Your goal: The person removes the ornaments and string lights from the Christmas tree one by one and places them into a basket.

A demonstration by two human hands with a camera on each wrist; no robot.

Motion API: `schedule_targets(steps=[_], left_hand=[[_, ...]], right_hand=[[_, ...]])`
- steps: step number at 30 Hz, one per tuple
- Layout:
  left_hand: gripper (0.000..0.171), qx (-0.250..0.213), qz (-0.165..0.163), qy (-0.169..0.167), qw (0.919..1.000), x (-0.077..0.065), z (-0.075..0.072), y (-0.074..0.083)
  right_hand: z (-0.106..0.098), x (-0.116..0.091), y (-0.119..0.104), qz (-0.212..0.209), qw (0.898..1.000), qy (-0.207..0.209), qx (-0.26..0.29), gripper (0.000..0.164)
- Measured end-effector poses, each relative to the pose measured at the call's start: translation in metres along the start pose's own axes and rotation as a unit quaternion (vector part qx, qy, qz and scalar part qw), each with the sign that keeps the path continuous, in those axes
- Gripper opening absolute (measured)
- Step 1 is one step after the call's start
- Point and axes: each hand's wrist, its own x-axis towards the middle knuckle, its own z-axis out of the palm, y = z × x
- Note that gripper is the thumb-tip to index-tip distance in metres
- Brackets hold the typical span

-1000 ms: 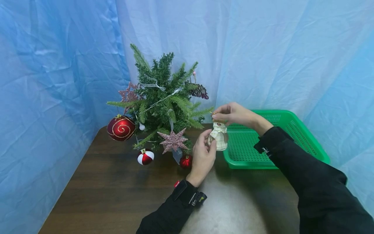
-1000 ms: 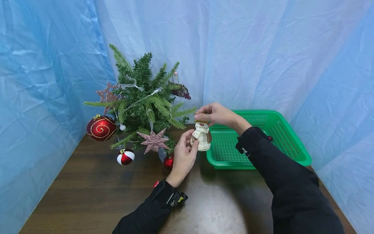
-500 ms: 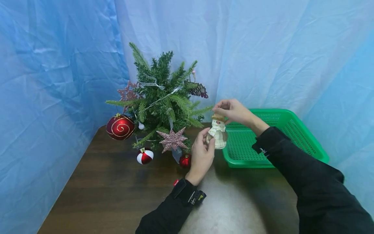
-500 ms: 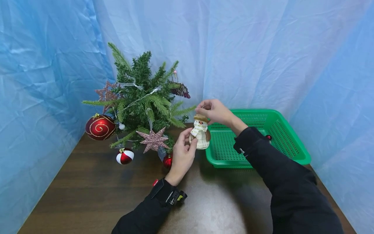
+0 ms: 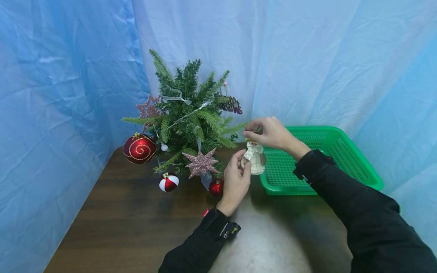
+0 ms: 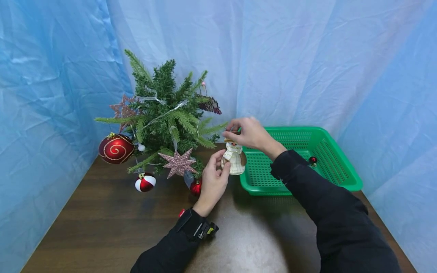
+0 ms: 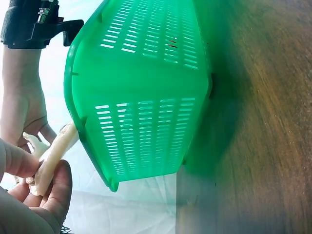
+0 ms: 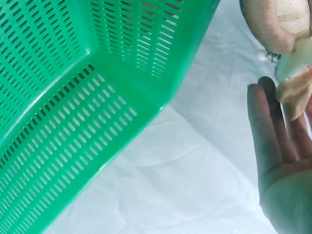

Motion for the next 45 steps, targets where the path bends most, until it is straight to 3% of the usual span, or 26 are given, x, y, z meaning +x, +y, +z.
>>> schedule_targets(steps=[7,19,30,38,45], left_hand=[[0.041,0.001,-0.002,0.001,1.0000,-0.0001,-0.0003,-0.0001],[0.043,0.001,-0.004,0.007,1.0000,0.0006,-0.0007,0.0005],[0.043,-0.003,-0.005,0.007,1.0000,0.0002,-0.0011,-0.0003],[0.042,-0.004,-0.012,0.005,0.9999,-0.0013,0.0002,0.0004],[0.041,-0.003,0.002,0.006,1.0000,-0.0002,-0.0009,0.0020]], right_hand=[[-0.0010,0.0006,0.0018,-0.013,1.000,0.017,0.014,0.023],[-0.0017,0.0025,-0.0017,0.058,0.995,0.067,0.048,0.021],[-0.0045,0.0024,-0.0036,0.107,0.991,0.012,0.079,0.040],[-0.0046,0.0006,-0.0013,0.064,0.997,0.018,0.046,0.023],[-0.0072,-0.0011,-0.0018,0.059,0.998,0.020,0.029,0.021]])
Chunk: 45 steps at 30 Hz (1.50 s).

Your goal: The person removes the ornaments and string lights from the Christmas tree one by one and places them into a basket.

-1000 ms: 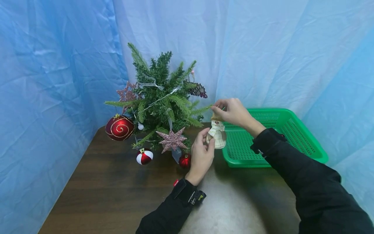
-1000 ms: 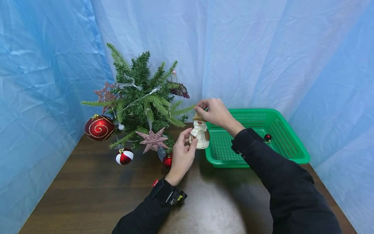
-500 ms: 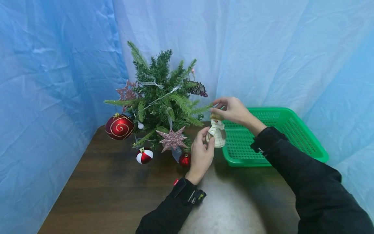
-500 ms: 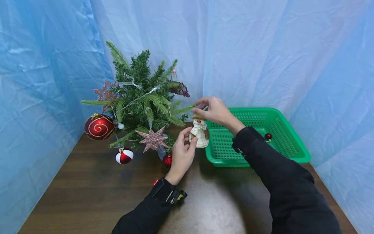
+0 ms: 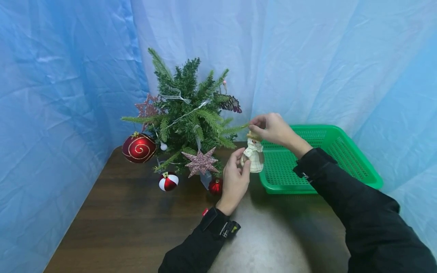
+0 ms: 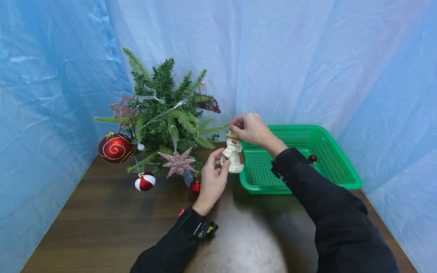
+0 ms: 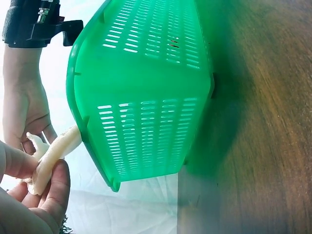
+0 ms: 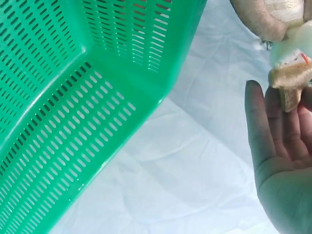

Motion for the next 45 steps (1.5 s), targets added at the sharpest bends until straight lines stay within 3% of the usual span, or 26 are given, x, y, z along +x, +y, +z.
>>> schedule_targets(steps=[10,20,26,32,37,45], left_hand=[[0.042,0.001,0.006,0.008,0.9999,0.001,0.000,0.000],[0.041,-0.029,-0.011,0.007,0.9995,0.001,0.000,0.003],[0.040,-0.055,-0.022,0.008,0.9982,0.002,0.002,0.004],[0.042,-0.057,-0.025,-0.003,0.9980,0.002,0.004,0.002],[0.042,-0.066,-0.036,-0.008,0.9971,0.002,0.003,0.001],[0.042,-0.093,-0.053,-0.014,0.9941,0.001,0.003,0.001]], right_hand=[[0.003,0.000,0.002,-0.015,0.999,0.045,-0.004,0.023],[0.008,0.005,0.001,-0.029,0.996,0.089,0.004,0.022],[0.010,0.006,0.001,-0.025,0.995,0.093,0.019,0.023],[0.006,0.003,0.003,0.030,0.997,0.053,0.050,0.023],[-0.005,0.000,0.008,0.060,0.994,-0.008,0.085,0.029],[-0.034,-0.008,0.019,0.070,0.977,-0.128,0.157,0.036]])
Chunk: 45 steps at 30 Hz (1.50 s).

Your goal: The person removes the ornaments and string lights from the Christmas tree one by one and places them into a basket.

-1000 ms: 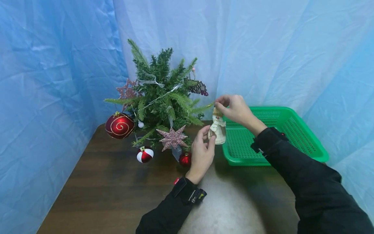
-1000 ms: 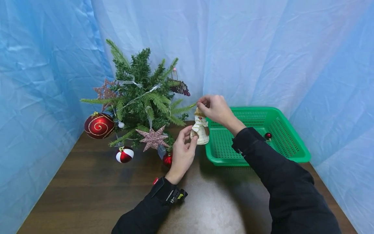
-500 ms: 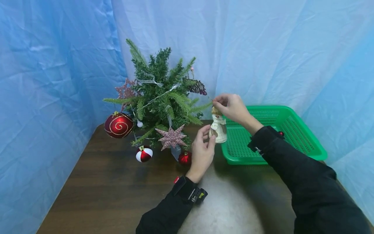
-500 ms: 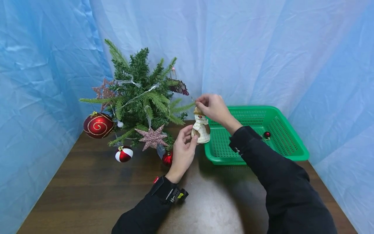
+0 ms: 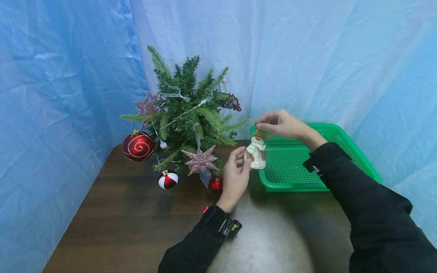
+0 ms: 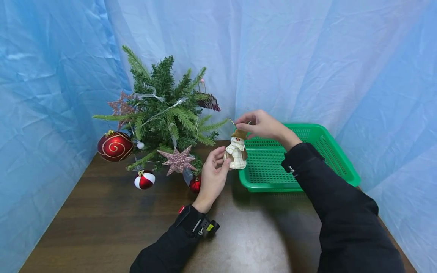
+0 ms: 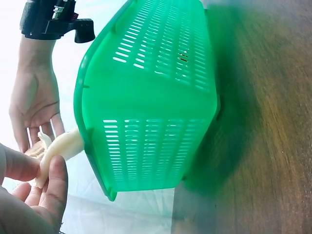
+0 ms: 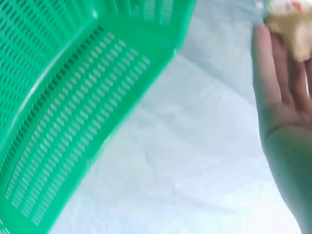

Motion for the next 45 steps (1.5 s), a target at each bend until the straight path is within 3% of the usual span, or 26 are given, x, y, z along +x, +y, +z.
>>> schedule_targets(steps=[5,11,15,20,28,31,36,41,45], left_hand=[[0.040,-0.008,-0.001,-0.002,1.0000,0.000,0.001,0.002],[0.038,-0.006,0.019,-0.028,0.9994,-0.002,0.004,0.001],[0.036,0.033,0.026,-0.051,0.9978,-0.004,0.005,0.000],[0.039,0.062,0.020,-0.083,0.9944,-0.007,0.005,0.001],[0.045,0.100,0.030,-0.130,0.9860,-0.010,0.004,0.005],[0.046,0.162,0.058,-0.144,0.9746,-0.012,0.005,0.007],[0.057,0.263,0.084,-0.174,0.9452,-0.016,0.007,0.012],[0.068,0.318,0.089,-0.210,0.9202,-0.023,0.009,0.013],[0.065,0.353,0.129,-0.222,0.8997,-0.025,0.009,0.011]], right_hand=[[-0.016,-0.010,0.001,0.005,0.997,-0.076,0.018,0.037],[-0.022,-0.015,0.005,0.024,0.994,-0.110,-0.011,0.028],[-0.023,-0.018,0.009,0.055,0.991,-0.121,-0.021,0.027],[-0.028,-0.023,0.010,0.081,0.989,-0.123,0.006,0.030],[-0.046,-0.033,0.012,0.089,0.990,-0.113,0.013,0.030],[-0.052,-0.036,0.016,0.103,0.989,-0.108,-0.006,0.029],[-0.061,-0.038,0.029,0.131,0.985,-0.109,-0.037,0.030],[-0.068,-0.043,0.052,0.166,0.979,-0.117,-0.033,0.034],[-0.072,-0.050,0.074,0.189,0.975,-0.115,-0.034,0.037]])
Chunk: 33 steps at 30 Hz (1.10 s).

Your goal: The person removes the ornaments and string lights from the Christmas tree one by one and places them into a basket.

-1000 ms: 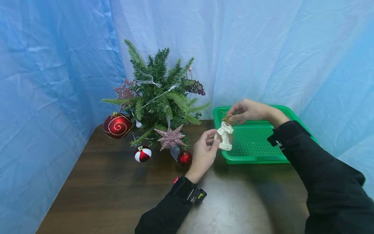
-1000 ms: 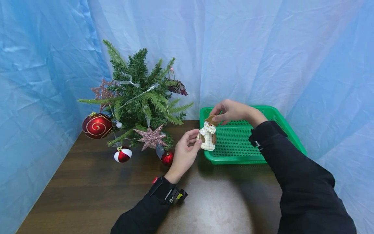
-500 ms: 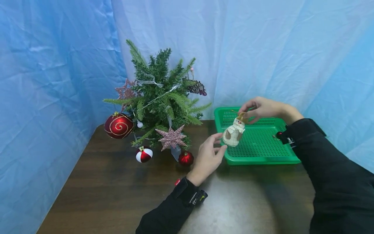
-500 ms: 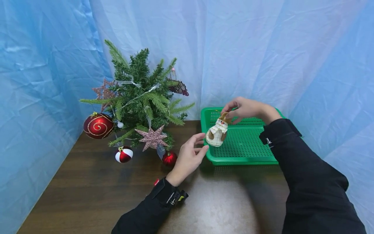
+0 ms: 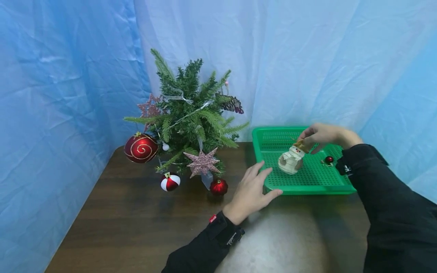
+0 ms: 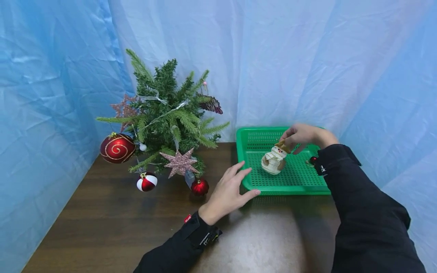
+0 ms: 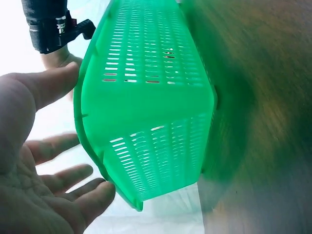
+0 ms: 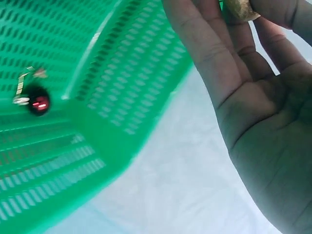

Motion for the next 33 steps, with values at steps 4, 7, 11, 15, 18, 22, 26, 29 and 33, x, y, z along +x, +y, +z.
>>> schedule_targets(steps=[4,7,11,15,18,22,26,29,33], left_hand=[[0.044,0.027,0.049,0.009,0.9984,-0.003,0.001,-0.001],[0.031,0.038,0.079,0.012,0.9961,-0.004,0.002,-0.001],[0.026,0.050,0.097,0.012,0.9939,-0.005,0.002,0.001],[0.024,0.059,0.101,0.011,0.9930,-0.004,0.002,0.001],[0.024,0.060,0.105,0.010,0.9926,-0.003,0.002,0.001],[0.024,0.056,0.111,0.009,0.9922,-0.001,0.000,-0.001],[0.023,0.055,0.116,0.012,0.9916,0.000,0.000,-0.001],[0.024,0.051,0.113,0.010,0.9922,0.000,-0.001,-0.001],[0.024,0.048,0.108,0.008,0.9930,-0.001,0.000,-0.001]], right_hand=[[-0.001,0.002,0.022,0.029,1.000,0.011,-0.007,0.041],[-0.002,0.002,0.036,0.045,0.999,0.024,-0.011,0.044],[-0.004,0.001,0.052,0.059,0.997,0.043,-0.014,0.046],[-0.005,0.002,0.063,0.074,0.995,0.057,-0.015,0.046],[-0.005,0.004,0.067,0.078,0.995,0.066,-0.013,0.046],[-0.007,0.006,0.070,0.076,0.993,0.086,-0.029,0.045],[-0.010,0.007,0.070,0.081,0.989,0.113,-0.048,0.043],[-0.011,0.011,0.072,0.091,0.988,0.119,-0.049,0.042],[-0.011,0.016,0.081,0.104,0.986,0.120,-0.052,0.043]])
